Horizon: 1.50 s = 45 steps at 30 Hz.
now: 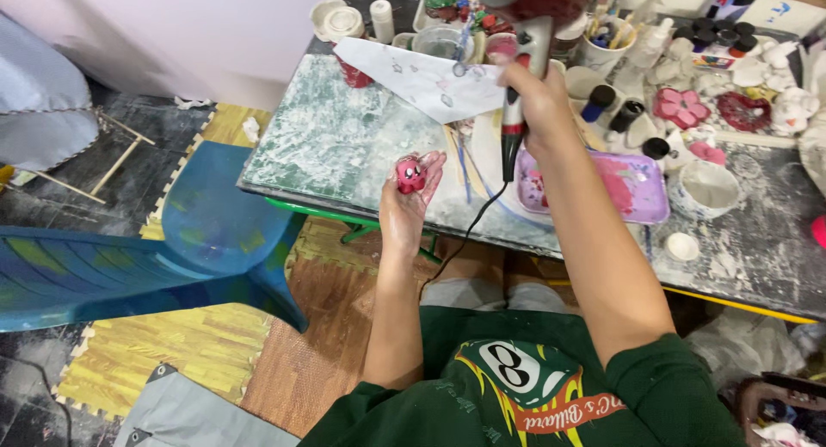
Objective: The person paints a small pink figurine with a red paintbrush, applying white paint to the eyes and mouth. They dip the brush in water and a paint container, then use a hairdryer to dry the figurine before continuing to paint.
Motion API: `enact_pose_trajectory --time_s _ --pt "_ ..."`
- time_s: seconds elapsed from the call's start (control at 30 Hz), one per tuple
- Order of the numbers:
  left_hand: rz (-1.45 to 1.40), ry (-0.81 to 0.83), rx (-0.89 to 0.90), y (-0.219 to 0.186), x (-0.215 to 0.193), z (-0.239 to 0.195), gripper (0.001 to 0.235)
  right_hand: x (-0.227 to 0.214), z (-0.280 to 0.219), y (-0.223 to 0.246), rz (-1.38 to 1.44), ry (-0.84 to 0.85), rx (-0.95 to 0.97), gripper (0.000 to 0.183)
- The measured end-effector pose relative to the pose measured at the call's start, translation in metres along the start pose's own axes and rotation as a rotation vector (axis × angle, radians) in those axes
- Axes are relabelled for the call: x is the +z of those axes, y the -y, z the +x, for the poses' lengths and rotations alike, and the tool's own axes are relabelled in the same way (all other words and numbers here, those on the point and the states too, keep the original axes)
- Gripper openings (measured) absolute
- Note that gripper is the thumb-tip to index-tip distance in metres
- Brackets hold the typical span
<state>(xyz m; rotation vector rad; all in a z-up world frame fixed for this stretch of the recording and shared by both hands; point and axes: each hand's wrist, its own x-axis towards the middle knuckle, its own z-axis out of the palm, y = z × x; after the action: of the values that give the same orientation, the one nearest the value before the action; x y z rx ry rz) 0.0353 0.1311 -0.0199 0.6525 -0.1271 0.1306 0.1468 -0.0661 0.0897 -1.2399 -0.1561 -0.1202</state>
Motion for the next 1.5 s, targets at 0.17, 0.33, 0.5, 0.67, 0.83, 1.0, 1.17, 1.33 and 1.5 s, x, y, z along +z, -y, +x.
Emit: enact_pose_trajectory --time_s 0.17,0.33,0.5,0.67,0.83,1.0,1.17,1.33,1.5 --pt "0.012 -0.045 0.05 -0.019 -0.02 0.005 0.05 0.026 0.005 -0.013 -0.104 0.109 -0.027 0.028" --pt "0.105 -0.17 0.093 -0.042 -0.03 0.001 0.053 0.052 -0.019 -0.024 0.014 0.092 0.311 0.035" --pt "0.111 -0.284 0.096 -0.064 -0.04 -0.008 0.057 0.085 -0.032 -0.051 -0.318 0.095 0.41 0.067" --pt "0.036 -0.199 0.145 -0.073 -0.063 -0.018 0.055 0.089 -0.039 -0.104 -0.285 0.321 0.165 0.04" --pt "-0.001 -0.143 0.11 -0.076 -0.074 -0.025 0.052 0.09 -0.026 -0.163 -0.431 0.247 0.23 0.035" --pt "0.017 -0.081 0.046 -0.061 -0.064 -0.019 0.051 0.078 -0.011 -0.209 -0.427 0.149 0.374 0.035" --pt "-0.119 0.039 -0.066 -0.033 -0.047 -0.011 0.057 0.058 -0.004 -0.236 -0.453 0.147 0.294 0.047" --pt "-0.12 0.062 -0.11 -0.026 -0.032 -0.016 0.056 0.037 -0.026 -0.21 -1.195 0.268 -0.657 0.066" --pt "-0.107 0.008 -0.136 -0.023 -0.021 -0.018 0.053 0.002 -0.097 -0.07 -0.94 0.546 -0.147 0.028"
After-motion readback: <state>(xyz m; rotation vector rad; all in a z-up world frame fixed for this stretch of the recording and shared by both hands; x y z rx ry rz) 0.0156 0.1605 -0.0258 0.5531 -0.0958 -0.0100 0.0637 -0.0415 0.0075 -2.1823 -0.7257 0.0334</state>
